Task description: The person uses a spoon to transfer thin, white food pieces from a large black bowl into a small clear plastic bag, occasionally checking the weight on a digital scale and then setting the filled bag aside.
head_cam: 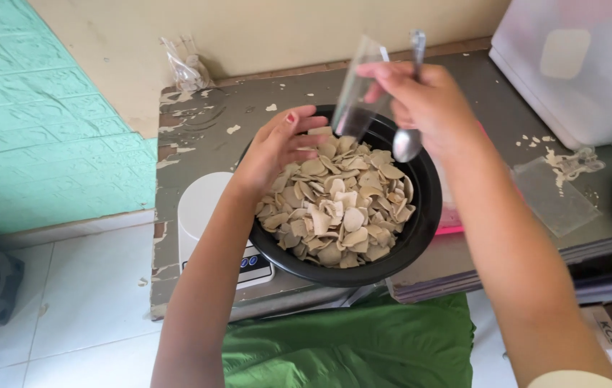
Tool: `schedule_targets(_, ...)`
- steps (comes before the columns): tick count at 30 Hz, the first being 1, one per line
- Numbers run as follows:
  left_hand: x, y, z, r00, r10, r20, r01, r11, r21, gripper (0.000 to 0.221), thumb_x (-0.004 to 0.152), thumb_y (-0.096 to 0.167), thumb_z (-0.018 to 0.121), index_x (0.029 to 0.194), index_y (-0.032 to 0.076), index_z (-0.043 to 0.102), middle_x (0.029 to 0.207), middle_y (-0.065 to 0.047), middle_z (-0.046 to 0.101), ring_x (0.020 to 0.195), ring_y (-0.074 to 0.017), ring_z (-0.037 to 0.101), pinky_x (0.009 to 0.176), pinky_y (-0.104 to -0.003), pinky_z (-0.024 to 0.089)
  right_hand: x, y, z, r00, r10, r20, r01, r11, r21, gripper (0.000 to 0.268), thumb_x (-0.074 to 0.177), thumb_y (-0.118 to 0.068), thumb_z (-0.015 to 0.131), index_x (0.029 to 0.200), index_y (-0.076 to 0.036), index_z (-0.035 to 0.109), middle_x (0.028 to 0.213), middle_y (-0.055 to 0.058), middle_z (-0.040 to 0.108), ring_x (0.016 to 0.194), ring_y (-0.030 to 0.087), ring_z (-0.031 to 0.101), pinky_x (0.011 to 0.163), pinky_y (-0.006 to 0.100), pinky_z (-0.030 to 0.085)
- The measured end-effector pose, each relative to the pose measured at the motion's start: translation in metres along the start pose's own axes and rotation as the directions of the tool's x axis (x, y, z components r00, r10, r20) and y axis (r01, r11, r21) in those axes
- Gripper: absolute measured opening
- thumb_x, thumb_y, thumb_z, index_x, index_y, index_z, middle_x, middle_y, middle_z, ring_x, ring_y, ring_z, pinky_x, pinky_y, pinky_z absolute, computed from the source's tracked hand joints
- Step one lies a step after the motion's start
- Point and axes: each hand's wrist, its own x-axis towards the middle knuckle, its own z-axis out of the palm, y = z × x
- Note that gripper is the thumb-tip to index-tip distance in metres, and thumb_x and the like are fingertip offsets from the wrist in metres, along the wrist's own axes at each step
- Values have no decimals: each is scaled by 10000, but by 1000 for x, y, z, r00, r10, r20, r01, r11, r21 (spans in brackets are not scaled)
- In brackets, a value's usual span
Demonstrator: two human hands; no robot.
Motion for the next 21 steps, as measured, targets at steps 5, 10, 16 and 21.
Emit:
schedule_targets(5, 13, -18, -13, 996, 82, 34, -63, 923, -380, 681, 929, 375, 591, 1485, 13, 439, 1314, -198, 658, 1138, -302, 694, 959, -423, 607, 46, 11, 37, 937, -100, 334, 69, 992, 104, 367, 1017, -348, 558, 1286, -144, 700, 921, -15, 686, 448, 9, 305, 390, 151, 244)
schedule_targets(10, 31, -24, -24, 912, 116, -393, -331, 776, -537, 691, 914, -8, 693, 1494, 143, 350, 977, -158, 730, 785, -219, 722, 719, -307, 632, 74, 8, 49, 829, -115, 547, 88, 993, 75, 561, 972, -487, 521, 1330, -83, 671, 960, -16, 650, 473, 30, 269, 442, 174, 237)
schedule_targets(16, 28, 29, 8, 829, 1, -559, -93, 986, -137, 939, 766, 341, 738, 1589, 127, 341, 1102, 15, 769, 916, -108, 662, 828, -322, 446, 107, 38, 45, 981, -185, 56, 176, 975, 135, 596, 1024, -518, 305, 1212, -101, 687, 875, -21, 557, 484, 19, 333, 395, 159, 270)
schedule_targets(21, 63, 3, 1, 863, 271, -426, -265, 961, 76, 472, 847, 383, 856, 1200, 125, 676, 926, 12, 783, 910, -75, 720, 723, -243, 554, 131, 101, 29, 940, -333, -73, 302, 912, -277, 500, 1113, -518, 377, 1070, -170, 735, 888, 49, 746, 602, 196, 716, 545, 294, 553)
